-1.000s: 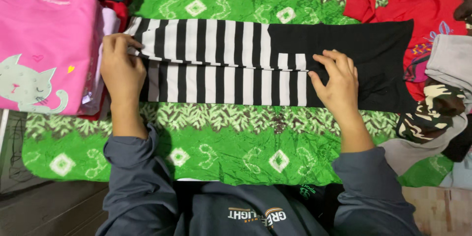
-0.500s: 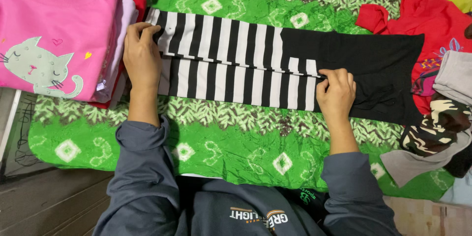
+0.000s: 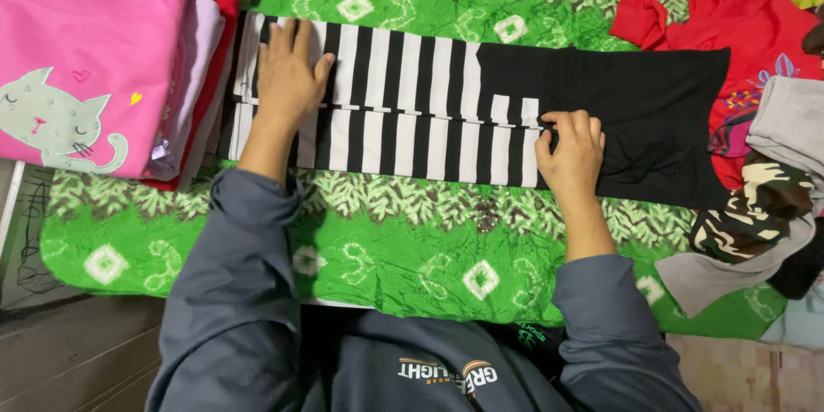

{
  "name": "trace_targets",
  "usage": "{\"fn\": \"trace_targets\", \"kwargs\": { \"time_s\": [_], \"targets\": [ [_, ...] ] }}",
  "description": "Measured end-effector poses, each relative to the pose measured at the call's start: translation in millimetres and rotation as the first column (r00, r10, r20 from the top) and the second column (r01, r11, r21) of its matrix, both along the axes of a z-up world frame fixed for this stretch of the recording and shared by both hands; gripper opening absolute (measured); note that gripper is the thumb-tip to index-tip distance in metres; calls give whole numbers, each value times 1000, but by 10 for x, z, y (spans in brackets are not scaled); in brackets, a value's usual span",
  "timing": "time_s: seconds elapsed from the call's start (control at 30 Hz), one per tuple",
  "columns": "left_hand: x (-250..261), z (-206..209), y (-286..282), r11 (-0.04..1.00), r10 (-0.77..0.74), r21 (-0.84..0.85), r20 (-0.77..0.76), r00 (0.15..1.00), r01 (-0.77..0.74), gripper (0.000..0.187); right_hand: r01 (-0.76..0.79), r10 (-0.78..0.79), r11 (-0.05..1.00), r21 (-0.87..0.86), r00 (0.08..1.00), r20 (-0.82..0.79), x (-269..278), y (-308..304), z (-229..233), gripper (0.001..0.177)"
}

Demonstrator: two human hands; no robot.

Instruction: The person folds a striped and black long-sleeve shirt and a red hoodie on a green patterned surface. They smooth and align each garment, fold them into compact rectangles, and place them into a stack of folded clothes on the left side of the frame.

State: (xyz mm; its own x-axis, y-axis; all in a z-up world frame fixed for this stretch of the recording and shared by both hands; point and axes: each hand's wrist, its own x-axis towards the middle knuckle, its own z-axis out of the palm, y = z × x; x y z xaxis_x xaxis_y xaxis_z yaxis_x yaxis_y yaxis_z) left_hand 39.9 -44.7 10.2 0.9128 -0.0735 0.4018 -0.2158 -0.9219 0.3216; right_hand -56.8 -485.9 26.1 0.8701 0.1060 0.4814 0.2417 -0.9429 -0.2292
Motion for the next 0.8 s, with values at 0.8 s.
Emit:
{"fn": "trace_targets", "kwargs": {
  "time_s": [0.8],
  "targets": [
    [-761,23,-2760,898,-420,-115,68,905,425,74,-21,22,999,40,999,-26,-33,9,119,24]
  ]
}}
